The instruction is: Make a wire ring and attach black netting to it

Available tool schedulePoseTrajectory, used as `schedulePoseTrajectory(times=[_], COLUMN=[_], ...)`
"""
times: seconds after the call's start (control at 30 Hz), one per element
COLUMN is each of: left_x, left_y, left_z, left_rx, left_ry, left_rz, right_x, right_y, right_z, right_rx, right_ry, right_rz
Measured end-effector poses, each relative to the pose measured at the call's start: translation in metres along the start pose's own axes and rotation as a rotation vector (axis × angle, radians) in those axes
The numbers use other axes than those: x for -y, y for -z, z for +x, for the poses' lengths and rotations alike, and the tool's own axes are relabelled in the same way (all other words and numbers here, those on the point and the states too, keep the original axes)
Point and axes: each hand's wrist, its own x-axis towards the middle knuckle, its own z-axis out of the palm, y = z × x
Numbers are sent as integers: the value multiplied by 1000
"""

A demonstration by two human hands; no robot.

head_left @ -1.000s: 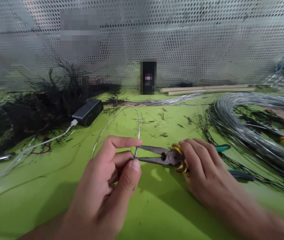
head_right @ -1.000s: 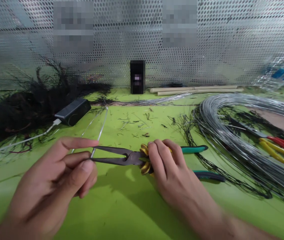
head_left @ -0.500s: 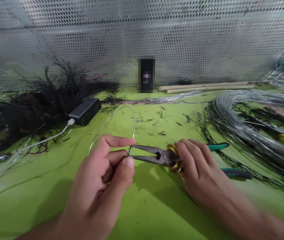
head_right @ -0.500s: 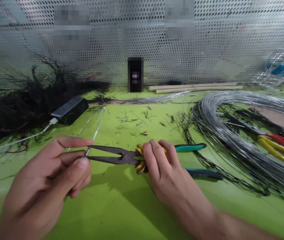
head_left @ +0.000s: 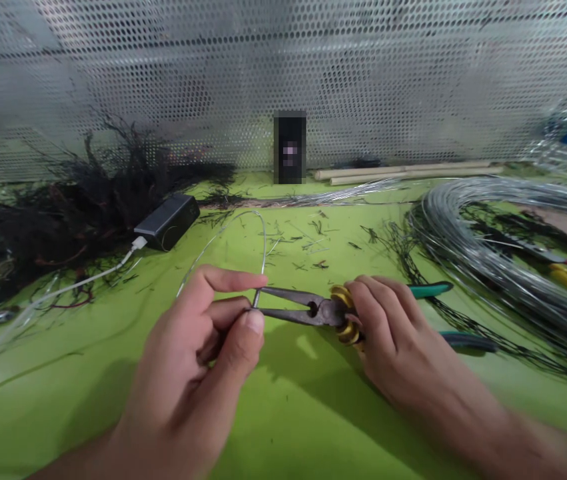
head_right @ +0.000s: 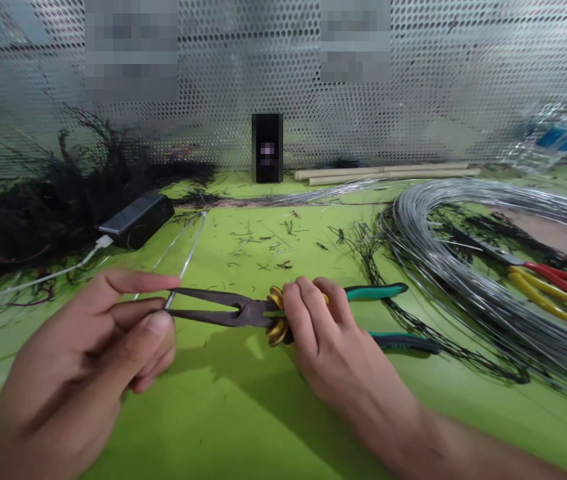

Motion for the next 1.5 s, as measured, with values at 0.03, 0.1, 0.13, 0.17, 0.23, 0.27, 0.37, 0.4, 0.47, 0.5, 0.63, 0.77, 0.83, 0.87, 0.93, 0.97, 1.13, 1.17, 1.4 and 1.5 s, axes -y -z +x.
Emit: schedulePoseTrajectory(times=[0.03,0.1,0.13,0.17,0.23,0.27,0.37,0.4,0.47,0.5,0.63,0.77,0.83,0.87,0.93,0.97,1.13,1.17,1.4,1.5], left_x=[-1,-2,-2,-2,-1,0,0,0,-2,-2,-1,3,6,7,7,6,-20,-29,-72,-68], left_y=[1,2,3,5,7,8,10,10,9,9,7,5,6,7,10,11,20,21,25,9], left_z=[-1,0,1,2,7,9,13,12,10,8,3,2,2,2,3,5,18,21,43,42], left_rx=[-17,-87,-123,-142,-123,-95,-45,-52,-66,-75,-71,-87,-136,-154,-162,-160,-202,-208,-438,-436], left_ry=[-28,-91,-114,-133,-161,-168,-196,-198,-199,-195,-214,-281,-305,-322,-385,-433,-635,-645,-740,-691], left_rz=[18,33,36,35,38,43,64,73,101,121,229,311,351,376,441,478,616,630,889,769], right_x=[1,1,0,-3,-15,-24,-57,-68,-84,-89,-89,-77,-69,-64,-53,-48,-31,-30,-21,1], right_y=[2,6,9,10,9,6,-13,-21,-36,-41,-40,-16,-3,3,15,22,54,60,80,74], right_z=[1,5,8,11,18,21,26,27,28,29,34,40,44,46,54,60,100,107,114,107], right_rx=[14,25,22,15,11,19,59,68,116,130,201,65,-65,-113,-169,-174,16,18,-41,-259], right_ry=[-24,-73,-99,-128,-217,-276,-451,-476,-484,-477,-435,-466,-366,-290,-155,-107,166,167,-366,-661], right_rz=[51,159,205,243,302,327,332,297,241,231,222,206,313,361,399,414,863,924,1595,1883])
